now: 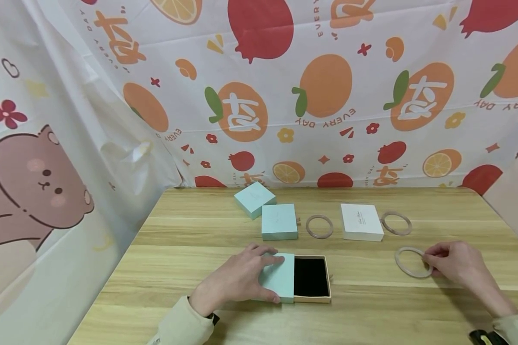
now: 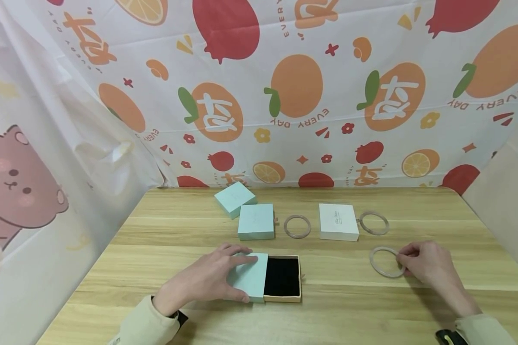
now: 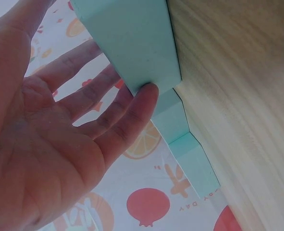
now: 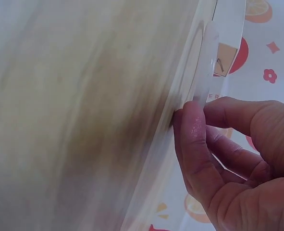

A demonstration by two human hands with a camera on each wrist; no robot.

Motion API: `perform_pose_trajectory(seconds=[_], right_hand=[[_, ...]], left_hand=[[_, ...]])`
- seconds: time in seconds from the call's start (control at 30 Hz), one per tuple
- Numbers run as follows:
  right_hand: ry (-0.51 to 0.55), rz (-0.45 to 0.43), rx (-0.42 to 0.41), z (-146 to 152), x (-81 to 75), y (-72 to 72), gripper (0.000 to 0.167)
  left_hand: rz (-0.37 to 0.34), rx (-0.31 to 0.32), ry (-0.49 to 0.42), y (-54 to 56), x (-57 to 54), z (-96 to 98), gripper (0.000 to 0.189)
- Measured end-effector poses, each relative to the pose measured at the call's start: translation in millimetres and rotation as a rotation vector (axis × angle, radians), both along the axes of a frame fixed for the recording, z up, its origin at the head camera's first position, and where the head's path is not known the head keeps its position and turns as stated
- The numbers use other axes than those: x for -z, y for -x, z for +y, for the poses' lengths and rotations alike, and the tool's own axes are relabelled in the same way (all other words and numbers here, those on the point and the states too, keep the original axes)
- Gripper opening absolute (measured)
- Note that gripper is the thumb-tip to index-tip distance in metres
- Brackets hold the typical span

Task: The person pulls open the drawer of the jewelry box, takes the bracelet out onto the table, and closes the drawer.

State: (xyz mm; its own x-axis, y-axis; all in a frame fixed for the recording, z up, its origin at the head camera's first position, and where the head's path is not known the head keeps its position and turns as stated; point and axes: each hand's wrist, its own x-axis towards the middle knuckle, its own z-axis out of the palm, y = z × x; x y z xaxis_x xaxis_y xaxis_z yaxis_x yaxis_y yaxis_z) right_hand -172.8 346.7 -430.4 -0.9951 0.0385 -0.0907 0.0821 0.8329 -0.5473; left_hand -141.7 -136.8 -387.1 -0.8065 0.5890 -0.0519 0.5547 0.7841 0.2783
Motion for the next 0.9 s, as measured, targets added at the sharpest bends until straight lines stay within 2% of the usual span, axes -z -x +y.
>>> perform_pose_trajectory(seconds=[0.4, 0.73, 0.83, 0.9], right_hand=[[-0.011, 0.006, -0.016, -2.0, 3.5, 1.4, 0.017], [-0.076, 0.109, -0.020, -5.2, -1.2, 1.1, 0.016], [-0.092, 0.177, -0.034, -14.6, -8.1, -1.2, 0.017], [-0.063, 0.209, -0.057, -27.6, -12.8, -4.0, 0.018]], left_hand=[[-0.008, -0.006, 0.001, -0.2, -0.7, -0.2, 0.079], [-0.021, -0.009, -0.006, -0.5, -2.7, -0.2, 0.078], [-0.020, -0.005, -0.002, -0.6, -2.4, -0.4, 0.077], [-0.018, -0.004, 0.002, -1.0, -2.1, -0.7, 0.077]])
